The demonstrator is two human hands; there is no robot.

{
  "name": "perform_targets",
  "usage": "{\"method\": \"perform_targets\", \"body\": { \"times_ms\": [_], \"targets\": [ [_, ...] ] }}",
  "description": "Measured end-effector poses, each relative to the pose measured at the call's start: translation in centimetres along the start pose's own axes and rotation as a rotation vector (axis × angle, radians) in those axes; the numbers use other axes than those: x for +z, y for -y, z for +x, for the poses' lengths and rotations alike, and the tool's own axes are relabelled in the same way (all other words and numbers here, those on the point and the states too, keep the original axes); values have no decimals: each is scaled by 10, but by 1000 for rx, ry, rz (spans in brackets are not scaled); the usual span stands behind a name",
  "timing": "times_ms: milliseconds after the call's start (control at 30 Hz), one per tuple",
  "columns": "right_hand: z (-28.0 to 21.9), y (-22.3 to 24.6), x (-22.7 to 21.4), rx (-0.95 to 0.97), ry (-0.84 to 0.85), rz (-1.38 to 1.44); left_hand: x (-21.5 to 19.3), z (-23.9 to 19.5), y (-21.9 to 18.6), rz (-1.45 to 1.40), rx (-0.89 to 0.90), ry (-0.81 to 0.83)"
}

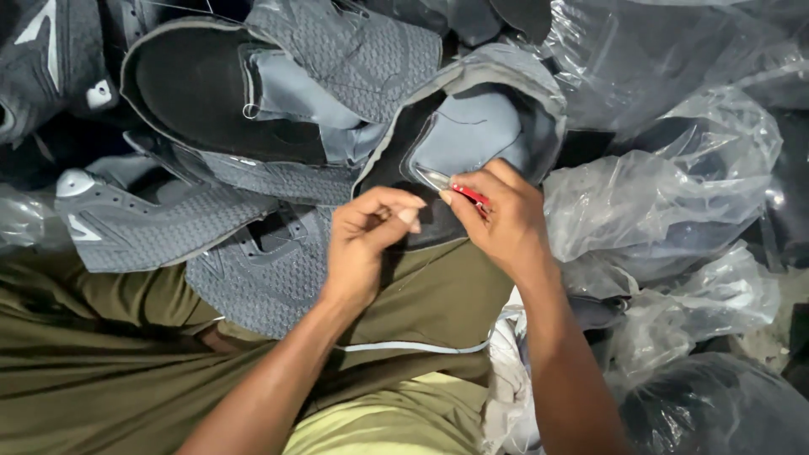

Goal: The person trims excess threads and material from shoe uppers using thread snips.

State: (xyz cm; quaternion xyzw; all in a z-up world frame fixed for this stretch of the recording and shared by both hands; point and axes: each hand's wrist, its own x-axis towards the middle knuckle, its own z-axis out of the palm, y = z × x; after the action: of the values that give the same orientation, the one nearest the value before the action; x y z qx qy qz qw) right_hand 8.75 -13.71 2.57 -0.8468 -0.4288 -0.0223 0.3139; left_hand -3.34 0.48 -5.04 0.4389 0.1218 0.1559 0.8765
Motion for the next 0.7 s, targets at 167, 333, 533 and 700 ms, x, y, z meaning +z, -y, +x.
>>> {"method": "perform_targets", "body": {
  "times_ms": [167,333,533,700],
  "targets": [
    [-3,-4,-6,94,49,74,-16,-1,-51,-19,195,-265],
    [-3,-8,-2,3,-9,120,-6,5,-83,367,438,-421],
    [-4,-4,-6,122,24,93,-7,29,-61,759,245,-192],
    [-14,-22,-3,41,-67,222,-13,44,-56,1026,44,-82]
  ]
}}
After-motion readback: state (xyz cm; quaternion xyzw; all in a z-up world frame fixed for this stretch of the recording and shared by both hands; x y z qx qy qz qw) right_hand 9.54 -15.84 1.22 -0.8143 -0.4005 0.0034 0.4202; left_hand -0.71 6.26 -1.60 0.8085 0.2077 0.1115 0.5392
